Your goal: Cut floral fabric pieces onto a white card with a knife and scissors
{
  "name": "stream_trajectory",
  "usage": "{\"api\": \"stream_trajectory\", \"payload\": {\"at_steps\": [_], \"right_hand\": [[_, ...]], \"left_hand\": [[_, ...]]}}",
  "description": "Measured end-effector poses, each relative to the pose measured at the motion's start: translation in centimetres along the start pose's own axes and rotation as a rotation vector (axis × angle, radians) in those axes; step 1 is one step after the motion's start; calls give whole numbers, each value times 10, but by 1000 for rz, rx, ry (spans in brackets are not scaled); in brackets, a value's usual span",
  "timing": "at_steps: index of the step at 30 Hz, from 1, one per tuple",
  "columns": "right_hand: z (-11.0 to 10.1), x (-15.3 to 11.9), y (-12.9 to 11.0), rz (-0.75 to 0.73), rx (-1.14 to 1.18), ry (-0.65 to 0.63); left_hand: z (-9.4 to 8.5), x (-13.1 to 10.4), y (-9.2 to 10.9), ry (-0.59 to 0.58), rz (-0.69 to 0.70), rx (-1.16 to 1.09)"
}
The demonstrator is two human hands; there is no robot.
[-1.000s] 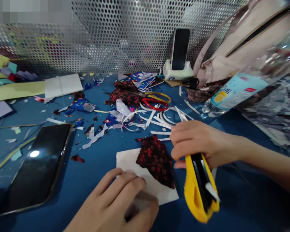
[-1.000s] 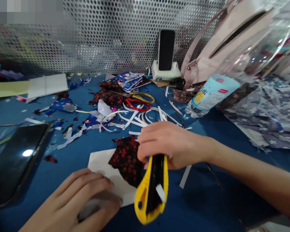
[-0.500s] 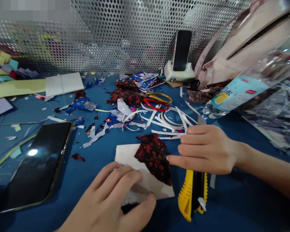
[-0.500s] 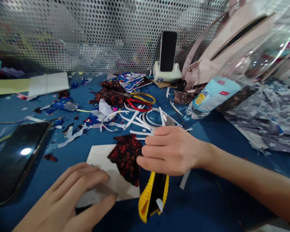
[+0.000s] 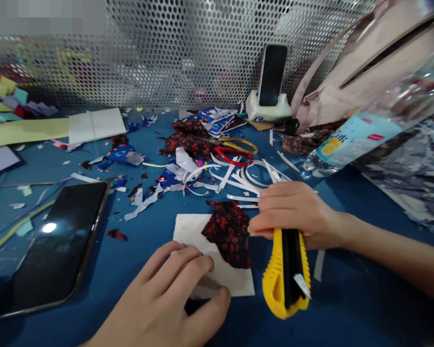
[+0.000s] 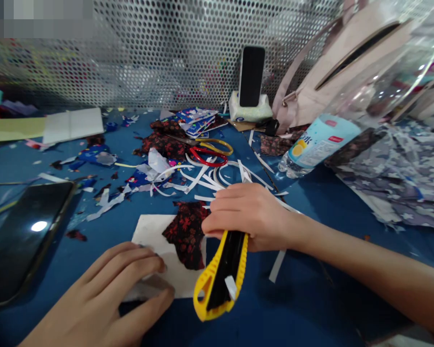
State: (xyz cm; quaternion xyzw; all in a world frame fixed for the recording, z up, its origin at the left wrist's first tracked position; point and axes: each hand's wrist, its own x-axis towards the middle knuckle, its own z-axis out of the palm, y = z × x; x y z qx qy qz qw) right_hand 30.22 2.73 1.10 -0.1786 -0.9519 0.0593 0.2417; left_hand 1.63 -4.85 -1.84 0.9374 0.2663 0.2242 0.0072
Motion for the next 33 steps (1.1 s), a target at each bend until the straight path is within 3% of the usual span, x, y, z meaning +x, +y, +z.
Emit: {"api": "stream_trajectory", "payload": {"at_steps": [6, 11, 16, 23, 28, 33], "right_hand": [[4, 5, -3, 255, 153, -9], [1, 4, -2, 299, 277, -118], [6, 7, -9, 299, 280, -174], [13, 8, -15, 114, 360, -122], [3, 4, -17, -161, 4, -116], [-6, -2, -11, -214, -179, -139]], "left_hand": [[0, 5, 0, -58, -19, -19], [7, 0, -4, 43, 24, -16], [8, -3, -4, 16, 23, -31], [7, 1, -3, 48, 30, -26], [7, 1, -4, 29, 26, -51], [8, -1, -2, 39, 19, -50]]}}
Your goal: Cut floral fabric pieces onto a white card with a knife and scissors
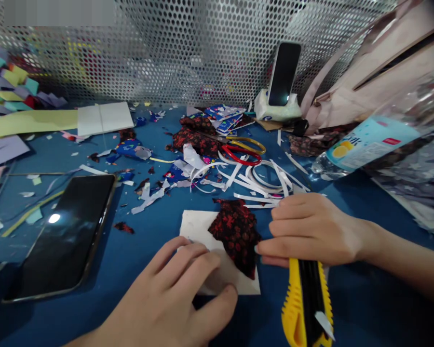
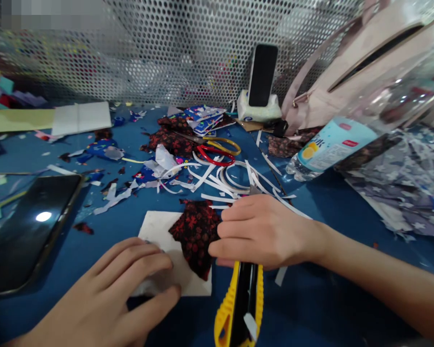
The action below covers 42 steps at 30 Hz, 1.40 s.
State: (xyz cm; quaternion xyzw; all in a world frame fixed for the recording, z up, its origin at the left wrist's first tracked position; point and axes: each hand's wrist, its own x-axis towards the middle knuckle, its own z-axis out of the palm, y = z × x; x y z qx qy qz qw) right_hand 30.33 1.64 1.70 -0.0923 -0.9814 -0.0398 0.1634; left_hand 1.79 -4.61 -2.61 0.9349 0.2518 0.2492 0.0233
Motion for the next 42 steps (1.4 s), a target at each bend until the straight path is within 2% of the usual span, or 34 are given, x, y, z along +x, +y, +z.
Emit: {"api": "stream_trajectory", "payload": {"at_steps": [7, 19, 25, 31, 36, 42], "right_hand": [[-3, 1, 4, -44, -136, -12], [3, 4, 0, -61, -119, 13], [8, -1, 2, 99, 25, 118], [15, 8, -1, 416, 303, 238], [18, 10, 0, 628, 430, 229], [22, 8, 2, 716, 485, 215]], "left_hand": [[1, -1, -1, 16, 0, 17], [0, 1, -1, 12, -3, 4], [-1, 0, 0, 12, 0, -7], [0, 0, 0, 17, -14, -42], [-2, 0, -1, -15, -2, 15], [0, -2, -2, -16, -1, 27]]}}
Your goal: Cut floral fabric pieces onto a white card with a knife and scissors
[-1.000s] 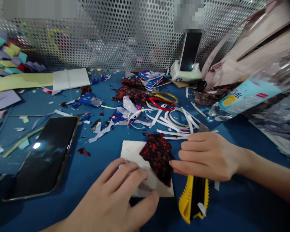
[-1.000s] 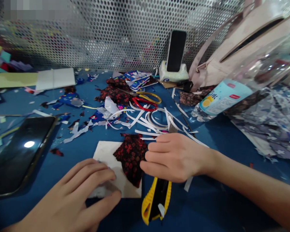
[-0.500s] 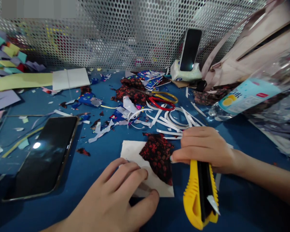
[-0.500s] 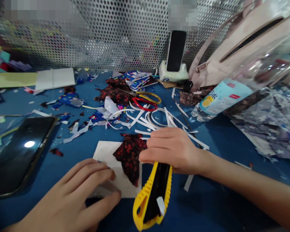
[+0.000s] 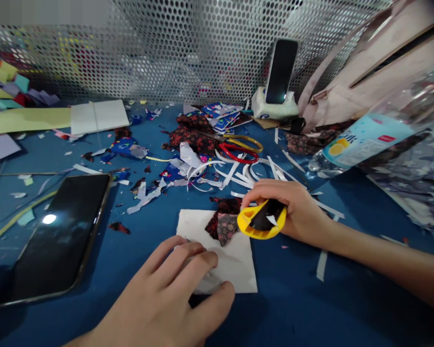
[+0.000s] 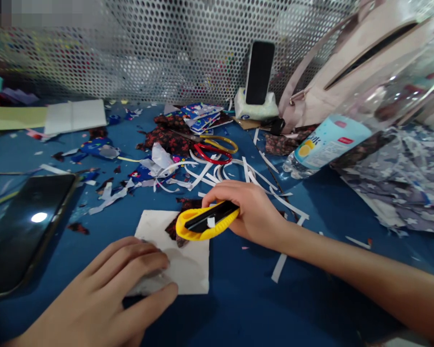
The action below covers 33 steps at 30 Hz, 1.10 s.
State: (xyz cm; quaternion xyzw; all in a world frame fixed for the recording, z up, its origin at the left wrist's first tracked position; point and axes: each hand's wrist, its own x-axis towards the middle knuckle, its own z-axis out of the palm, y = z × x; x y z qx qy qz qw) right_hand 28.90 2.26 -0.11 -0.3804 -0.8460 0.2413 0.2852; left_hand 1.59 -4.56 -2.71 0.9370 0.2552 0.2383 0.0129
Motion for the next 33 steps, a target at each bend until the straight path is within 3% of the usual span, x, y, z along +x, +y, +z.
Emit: {"api": "stream_trajectory", "payload": {"at_steps": [8, 15, 22, 29, 33], "right_hand": [[0, 6, -1, 23, 2, 36], [-7, 7, 7, 0, 5, -8], [-15, 6, -7, 22, 64, 167], [-2, 2, -11, -52, -87, -74], [5, 0, -14, 30, 3, -135]], "left_hand": [[-1, 0, 1, -9, -7, 13], [0, 0, 0, -6, 0, 8], [0, 0, 0, -3, -3, -5], [-3, 1, 0, -26, 3, -13], [-6, 1, 0, -41, 8, -22]]}}
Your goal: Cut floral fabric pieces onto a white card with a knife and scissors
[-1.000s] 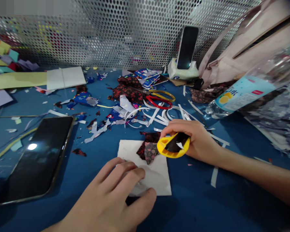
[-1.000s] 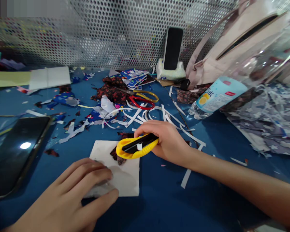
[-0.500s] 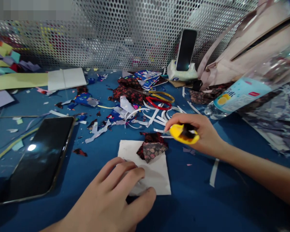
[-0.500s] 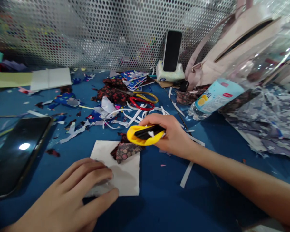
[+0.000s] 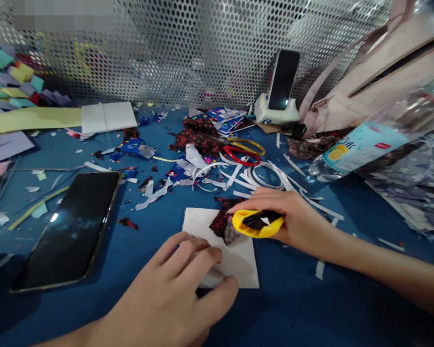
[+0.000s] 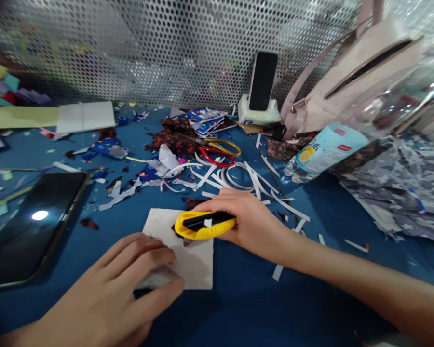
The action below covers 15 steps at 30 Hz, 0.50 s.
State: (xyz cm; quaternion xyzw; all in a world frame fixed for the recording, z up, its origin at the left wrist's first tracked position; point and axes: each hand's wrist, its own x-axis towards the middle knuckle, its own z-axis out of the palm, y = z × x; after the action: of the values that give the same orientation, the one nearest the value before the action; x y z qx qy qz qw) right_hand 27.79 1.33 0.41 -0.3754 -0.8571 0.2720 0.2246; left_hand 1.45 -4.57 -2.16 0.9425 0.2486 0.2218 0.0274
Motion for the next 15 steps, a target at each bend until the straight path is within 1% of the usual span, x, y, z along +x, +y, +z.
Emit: {"api": "stream_trajectory", "payload": {"at_steps": [1, 3, 7, 10, 15], "right_hand": [[1, 0, -1, 8, 31, -17], [1, -1, -4, -24, 62, -45], [-3, -2, -4, -114, 50, -59], [-6, -3, -1, -134, 52, -70], [-8, -3, 0, -60, 101, -41]], "left_hand": [[0, 0, 0, 0, 0, 2], [0, 1, 1, 2, -2, 1], [1, 1, 2, 10, -5, 0], [1, 0, 1, 19, 9, 14], [-5, -1, -3, 20, 18, 58]]}}
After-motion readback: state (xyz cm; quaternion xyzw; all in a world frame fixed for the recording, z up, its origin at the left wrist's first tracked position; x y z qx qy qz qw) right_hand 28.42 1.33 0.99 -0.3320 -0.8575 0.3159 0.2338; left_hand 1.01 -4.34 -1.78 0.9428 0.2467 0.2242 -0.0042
